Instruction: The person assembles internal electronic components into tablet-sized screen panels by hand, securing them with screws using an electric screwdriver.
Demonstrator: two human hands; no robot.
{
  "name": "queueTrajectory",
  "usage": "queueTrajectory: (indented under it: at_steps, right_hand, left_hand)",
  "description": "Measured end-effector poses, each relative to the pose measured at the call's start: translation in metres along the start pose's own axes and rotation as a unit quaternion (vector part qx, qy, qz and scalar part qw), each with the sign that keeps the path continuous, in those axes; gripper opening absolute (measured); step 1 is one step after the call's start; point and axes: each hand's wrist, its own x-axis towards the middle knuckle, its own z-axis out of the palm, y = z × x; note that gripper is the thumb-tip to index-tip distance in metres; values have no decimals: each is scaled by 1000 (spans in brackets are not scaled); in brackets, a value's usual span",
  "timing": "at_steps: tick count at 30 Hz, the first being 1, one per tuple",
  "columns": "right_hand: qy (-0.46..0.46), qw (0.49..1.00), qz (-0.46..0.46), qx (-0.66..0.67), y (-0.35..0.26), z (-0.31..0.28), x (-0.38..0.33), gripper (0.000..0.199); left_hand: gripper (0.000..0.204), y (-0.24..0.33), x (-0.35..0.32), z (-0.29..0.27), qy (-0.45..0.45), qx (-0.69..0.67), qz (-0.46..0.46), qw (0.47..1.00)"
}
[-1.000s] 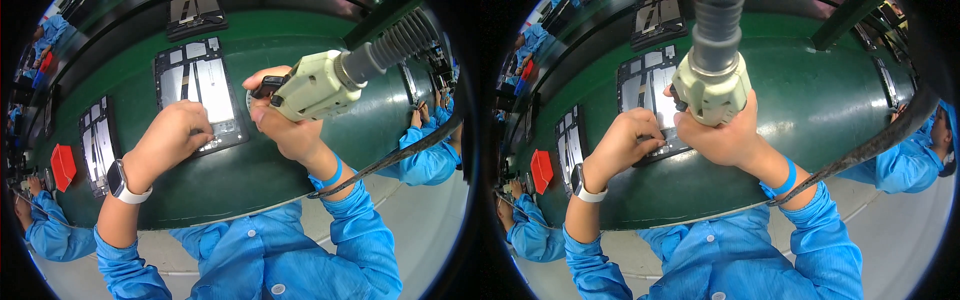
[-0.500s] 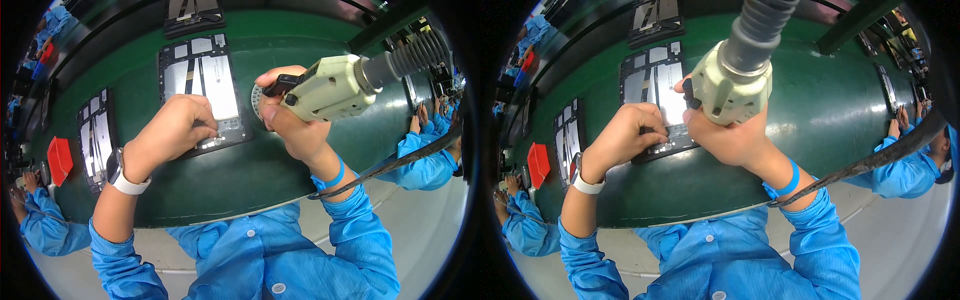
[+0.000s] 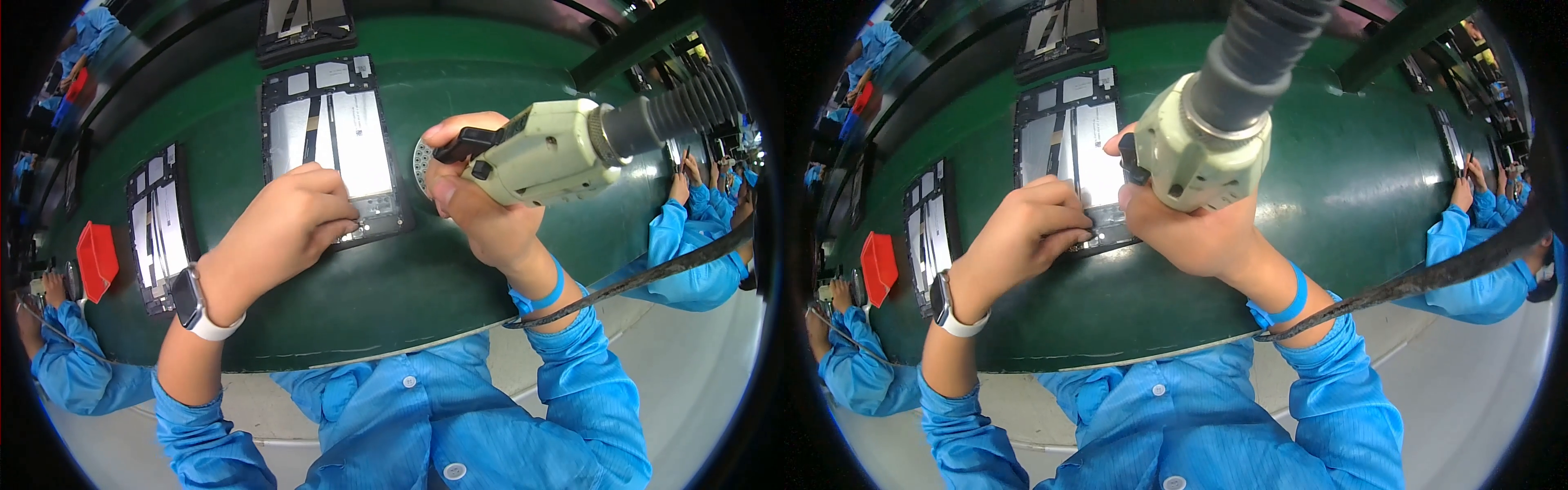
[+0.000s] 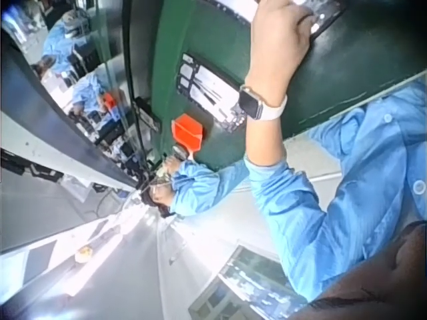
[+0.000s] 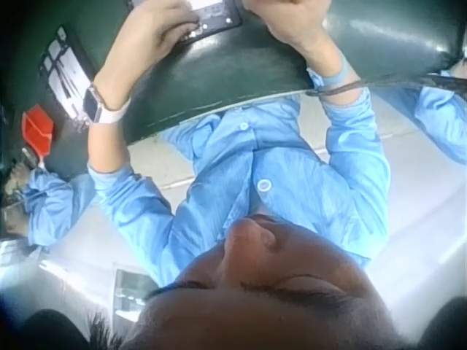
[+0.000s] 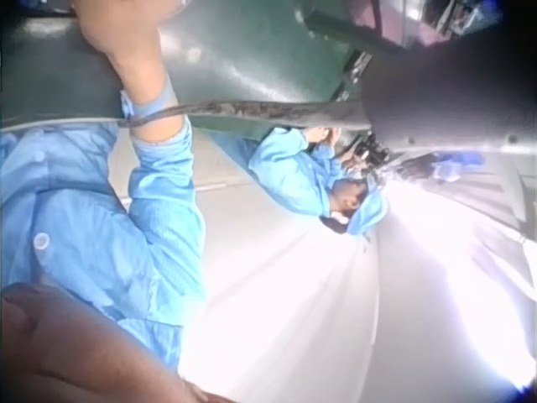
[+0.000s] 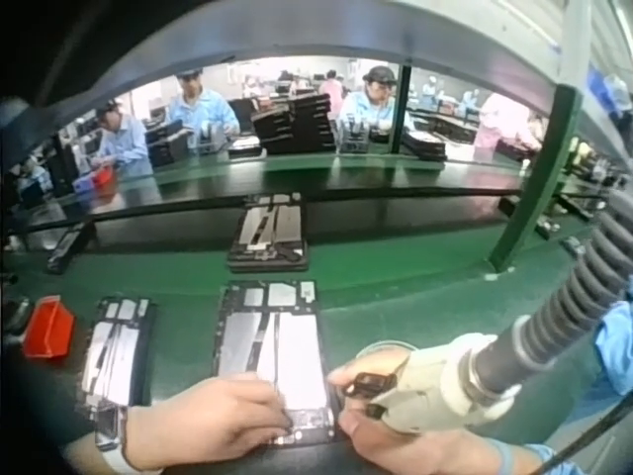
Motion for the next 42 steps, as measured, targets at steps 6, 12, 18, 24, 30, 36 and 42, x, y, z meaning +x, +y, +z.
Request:
queueTrajectory:
  at_steps: [6, 12, 18, 24, 30, 36, 42]
  right_hand:
    - [-13, 999, -36, 1, 1, -3, 2, 41]
    - [-30, 999, -25, -31, -3, -7, 6, 43]
    - [3, 999, 46, 23, -1, -2, 5, 44]
    - [35, 923, -230, -307, 7, -3, -12, 56]
    - [-178, 901, -148, -367, 15, 15, -30, 20]
    - [-211, 884, -118, -400, 23, 22, -29, 25]
    - [-209, 881, -124, -407, 24, 26, -31, 27]
  left_hand:
    - [107, 15, -48, 40, 177, 70, -242, 951]
    - [93, 9, -57, 67, 233, 68, -246, 938]
    - [76, 1, -61, 75, 303, 28, -229, 925]
    - [69, 5, -66, 81, 322, 44, -246, 913]
    - [68, 7, -59, 76, 329, 47, -225, 916]
    - [67, 5, -60, 76, 336, 36, -224, 914]
    - [68, 3, -63, 78, 335, 30, -219, 916]
